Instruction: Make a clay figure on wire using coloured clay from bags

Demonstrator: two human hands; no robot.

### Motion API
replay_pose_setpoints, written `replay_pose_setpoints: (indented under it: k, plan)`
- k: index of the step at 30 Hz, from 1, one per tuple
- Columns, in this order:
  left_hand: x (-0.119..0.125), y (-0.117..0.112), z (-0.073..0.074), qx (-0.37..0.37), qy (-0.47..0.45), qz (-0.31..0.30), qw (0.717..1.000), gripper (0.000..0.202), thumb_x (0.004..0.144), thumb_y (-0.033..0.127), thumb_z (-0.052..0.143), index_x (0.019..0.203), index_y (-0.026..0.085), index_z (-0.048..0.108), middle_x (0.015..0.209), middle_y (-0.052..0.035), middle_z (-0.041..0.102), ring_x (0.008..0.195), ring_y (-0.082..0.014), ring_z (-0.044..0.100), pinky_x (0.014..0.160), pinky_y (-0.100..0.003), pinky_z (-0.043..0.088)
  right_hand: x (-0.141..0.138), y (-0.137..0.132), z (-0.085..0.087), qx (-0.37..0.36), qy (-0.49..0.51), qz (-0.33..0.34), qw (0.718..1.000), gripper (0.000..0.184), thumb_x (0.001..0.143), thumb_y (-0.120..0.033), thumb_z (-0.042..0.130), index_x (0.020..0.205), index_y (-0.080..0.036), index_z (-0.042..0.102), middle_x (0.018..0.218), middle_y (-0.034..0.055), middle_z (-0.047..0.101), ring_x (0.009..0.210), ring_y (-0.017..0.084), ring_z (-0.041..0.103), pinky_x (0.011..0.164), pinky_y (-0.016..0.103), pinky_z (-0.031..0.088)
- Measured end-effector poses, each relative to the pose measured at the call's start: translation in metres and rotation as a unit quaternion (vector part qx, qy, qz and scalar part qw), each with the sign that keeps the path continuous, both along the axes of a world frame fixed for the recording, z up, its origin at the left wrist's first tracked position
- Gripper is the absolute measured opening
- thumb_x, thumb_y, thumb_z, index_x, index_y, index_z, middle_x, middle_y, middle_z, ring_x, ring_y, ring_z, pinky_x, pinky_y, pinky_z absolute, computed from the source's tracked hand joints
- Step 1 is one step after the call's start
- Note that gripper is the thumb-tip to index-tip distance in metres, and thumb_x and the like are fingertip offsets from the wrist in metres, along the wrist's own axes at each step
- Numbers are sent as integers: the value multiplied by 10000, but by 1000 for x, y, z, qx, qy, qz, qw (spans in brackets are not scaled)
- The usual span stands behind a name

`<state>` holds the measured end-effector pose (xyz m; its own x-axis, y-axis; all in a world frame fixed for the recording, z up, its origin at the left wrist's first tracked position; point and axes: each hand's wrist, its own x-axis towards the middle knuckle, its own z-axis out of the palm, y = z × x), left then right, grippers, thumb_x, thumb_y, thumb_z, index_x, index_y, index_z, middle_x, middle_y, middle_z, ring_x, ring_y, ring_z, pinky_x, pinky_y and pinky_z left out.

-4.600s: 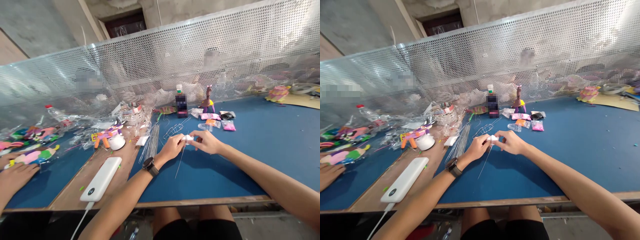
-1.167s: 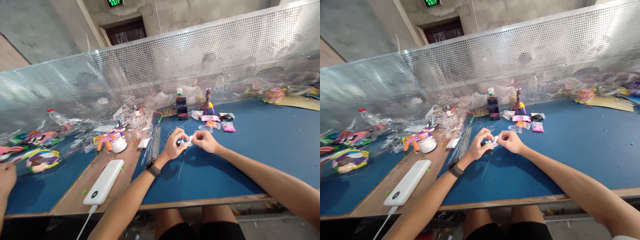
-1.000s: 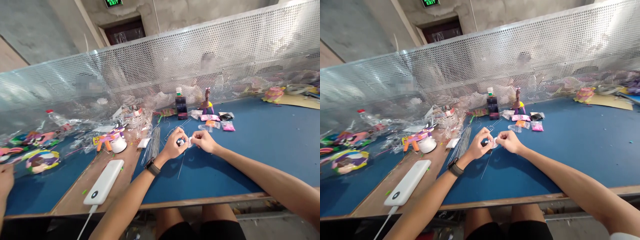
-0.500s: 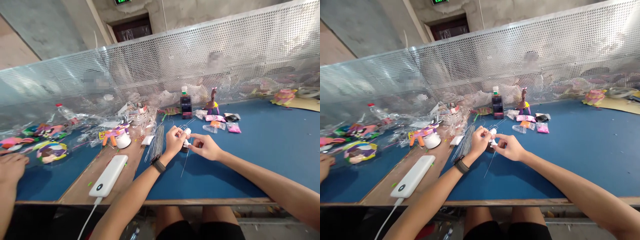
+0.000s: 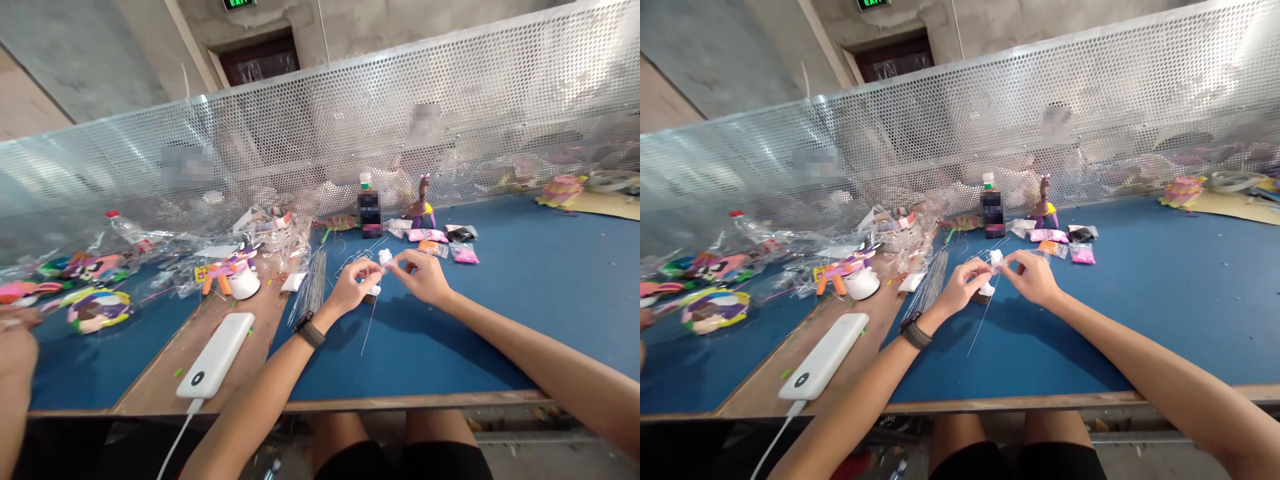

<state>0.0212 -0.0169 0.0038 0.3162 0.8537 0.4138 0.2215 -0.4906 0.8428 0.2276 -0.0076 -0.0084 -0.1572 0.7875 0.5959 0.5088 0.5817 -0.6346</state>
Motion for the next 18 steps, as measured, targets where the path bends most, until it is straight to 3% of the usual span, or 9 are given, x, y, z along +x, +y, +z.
replay_pose_setpoints:
  k: [5,9,11,14,16,18]
  plan:
    - [9,-16,2,67,64,-37,995,180,920,290,622,921,183,767,845,-51,666,718,-148,585,667,-278,466,0,3,-3,-32,46,-27,998,119,764,-304,639,692,-215,609,622,6,624,540,148,500,562,283,372]
    - [16,-26,-1,111,108,-78,985,250,949,272,579,1052,192,793,803,-39,648,689,-146,557,660,-284,459,4,9,-10,-48,67,-24,996,263,722,-279,597,539,-226,416,508,-22,466,527,127,394,527,275,279]
    - [17,-26,-2,114,110,-53,986,263,967,274,559,1058,197,792,747,-23,626,631,-135,521,630,-281,442,6,11,-12,-58,66,-17,996,318,764,-301,585,534,-227,378,506,-24,435,531,123,377,531,277,269]
    - [13,-21,-3,141,78,45,986,186,950,319,626,954,194,763,698,-8,597,620,-135,509,637,-285,443,5,11,-13,-62,35,-5,997,353,803,-321,585,538,-222,374,509,-27,408,542,120,356,532,276,254]
    - [9,-17,-3,167,63,99,979,239,884,392,738,1024,198,717,835,-33,649,729,-157,566,708,-295,485,3,8,-13,-60,9,10,998,335,780,-318,592,539,-219,382,514,-31,395,552,118,340,527,272,243]
    - [7,-14,-4,187,79,98,974,469,829,467,805,1194,213,655,1093,-85,680,906,-197,621,818,-321,525,2,5,-14,-58,-12,29,998,294,730,-309,592,543,-218,385,516,-36,392,557,116,332,525,267,242]
